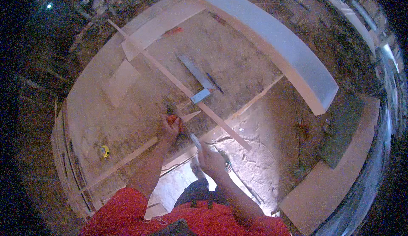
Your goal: The person positions a long wooden strip on a workbench, marks it with a pencil using a square, and cuts it with a hand saw. The person then measures and marks another piece of wood before cutting it as well.
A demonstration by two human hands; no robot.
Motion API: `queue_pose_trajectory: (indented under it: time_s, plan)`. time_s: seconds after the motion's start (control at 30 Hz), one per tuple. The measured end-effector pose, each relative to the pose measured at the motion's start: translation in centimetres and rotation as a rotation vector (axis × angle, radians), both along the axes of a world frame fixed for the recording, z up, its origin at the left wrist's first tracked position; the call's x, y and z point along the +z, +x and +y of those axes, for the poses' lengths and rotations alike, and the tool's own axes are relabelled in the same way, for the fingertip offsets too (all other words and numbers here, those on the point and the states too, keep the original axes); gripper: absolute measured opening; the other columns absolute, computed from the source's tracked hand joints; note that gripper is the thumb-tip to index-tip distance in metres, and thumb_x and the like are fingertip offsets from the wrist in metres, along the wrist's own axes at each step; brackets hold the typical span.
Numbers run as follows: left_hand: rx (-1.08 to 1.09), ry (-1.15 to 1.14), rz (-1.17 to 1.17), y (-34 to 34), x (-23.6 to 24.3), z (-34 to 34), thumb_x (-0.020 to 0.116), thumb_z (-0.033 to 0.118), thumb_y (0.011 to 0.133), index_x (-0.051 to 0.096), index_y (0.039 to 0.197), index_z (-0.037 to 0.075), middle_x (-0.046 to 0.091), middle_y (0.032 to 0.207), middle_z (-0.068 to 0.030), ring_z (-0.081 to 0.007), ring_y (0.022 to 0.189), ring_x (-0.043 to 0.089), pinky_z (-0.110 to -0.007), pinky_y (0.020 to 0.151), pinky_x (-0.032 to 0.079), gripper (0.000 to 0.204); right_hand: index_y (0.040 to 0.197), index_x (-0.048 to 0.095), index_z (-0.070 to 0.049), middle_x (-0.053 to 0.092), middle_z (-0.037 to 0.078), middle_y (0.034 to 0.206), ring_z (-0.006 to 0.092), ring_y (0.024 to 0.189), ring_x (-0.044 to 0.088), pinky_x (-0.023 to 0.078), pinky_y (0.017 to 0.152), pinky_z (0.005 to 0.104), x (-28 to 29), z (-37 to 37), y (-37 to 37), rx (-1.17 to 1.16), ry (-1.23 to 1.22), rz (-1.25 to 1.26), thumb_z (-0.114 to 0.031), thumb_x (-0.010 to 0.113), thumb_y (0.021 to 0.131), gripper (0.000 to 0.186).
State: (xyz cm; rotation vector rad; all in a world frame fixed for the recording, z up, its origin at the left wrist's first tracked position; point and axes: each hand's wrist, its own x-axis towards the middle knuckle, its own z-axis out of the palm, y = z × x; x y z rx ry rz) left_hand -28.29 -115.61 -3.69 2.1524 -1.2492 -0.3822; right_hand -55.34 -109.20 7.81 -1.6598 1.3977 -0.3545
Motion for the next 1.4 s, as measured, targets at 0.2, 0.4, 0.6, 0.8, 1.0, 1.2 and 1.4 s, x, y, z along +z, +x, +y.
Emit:
queue_pose_trajectory:
  time_s: [0.2, 0.4, 0.6, 0.8, 1.0, 1.2, 1.4]
  plan:
    - [0.030, -0.062, 0.063, 1.6, -1.1, 1.0, 0.077, 0.051, 0.087, 0.055, 0.107, 0.007, 0.065, 0.100, -0.0171, -0.0401, 0.095, 0.065, -0.054, 0.082, 0.052, 0.054, 0.147, 0.056, -0.012, 0.072, 0.030, 0.100, 0.0484, 0.096, 0.071, 0.059, 0.078, 0.0505, 2.1, 0.7, 1.2, 0.011, 0.069, -0.053, -0.029, 0.055, 0.104, 0.046]
    - [0.008, 0.109, -0.020, -2.1, 5.0, 0.2, 0.077, 0.050, 0.087, 0.056, 0.105, 0.006, 0.067, 0.094, -0.0147, -0.0382, 0.093, 0.067, -0.052, 0.080, 0.053, 0.051, 0.148, 0.054, -0.003, 0.070, 0.029, 0.121, 0.0395, 0.116, 0.070, 0.057, 0.095, 0.0450, 3.0, 6.2, -5.4, -0.064, -0.046, -0.148, -0.030, 0.055, 0.104, 0.051]
    - [-0.007, 0.094, 0.011, -1.9, 5.1, -0.7, 0.076, 0.049, 0.088, 0.056, 0.108, 0.007, 0.070, 0.100, -0.0168, -0.0406, 0.090, 0.068, -0.053, 0.081, 0.053, 0.051, 0.144, 0.057, -0.004, 0.071, 0.030, 0.116, 0.0402, 0.110, 0.072, 0.058, 0.090, 0.0432, -1.0, -1.2, 1.8, -0.058, 0.020, -0.099, -0.024, 0.057, 0.103, 0.045]
    - [-0.009, 0.129, -0.022, -1.6, 5.4, -0.2, 0.075, 0.056, 0.087, 0.054, 0.118, 0.007, 0.068, 0.104, -0.0185, -0.0415, 0.098, 0.068, -0.054, 0.083, 0.053, 0.061, 0.144, 0.057, -0.001, 0.075, 0.017, 0.093, 0.0288, 0.087, 0.074, 0.056, 0.075, 0.0379, -1.6, 4.8, -4.3, -0.020, -0.103, -0.122, -0.023, 0.056, 0.104, 0.046]
    - [0.023, 0.149, -0.071, -1.6, 5.0, 0.4, 0.074, 0.059, 0.087, 0.051, 0.124, 0.009, 0.069, 0.106, -0.0191, -0.0429, 0.103, 0.068, -0.055, 0.086, 0.053, 0.067, 0.144, 0.058, 0.002, 0.058, -0.003, 0.078, 0.0042, 0.072, 0.047, 0.041, 0.062, 0.0241, 1.6, 8.1, -8.2, -0.171, 0.098, -0.314, -0.019, 0.059, 0.104, 0.045]
    - [0.035, 0.190, -0.034, -1.9, 6.4, 0.2, 0.068, 0.062, 0.090, 0.049, 0.127, 0.009, 0.070, 0.110, -0.0179, -0.0432, 0.102, 0.069, -0.056, 0.089, 0.052, 0.067, 0.147, 0.056, 0.001, 0.057, -0.003, 0.076, 0.0032, 0.066, 0.049, 0.039, 0.056, 0.0229, 0.1, 8.7, -10.3, -0.335, 0.036, -0.340, -0.021, 0.058, 0.104, 0.049]
    - [0.011, 0.207, -0.059, -0.9, 6.7, 0.7, 0.070, 0.054, 0.091, 0.053, 0.124, 0.008, 0.068, 0.114, -0.0180, -0.0434, 0.104, 0.067, -0.055, 0.089, 0.051, 0.059, 0.148, 0.055, 0.000, 0.056, -0.004, 0.076, 0.0039, 0.061, 0.045, 0.037, 0.054, 0.0222, 2.7, 9.7, -13.7, -0.463, -0.109, -0.346, -0.024, 0.057, 0.103, 0.052]
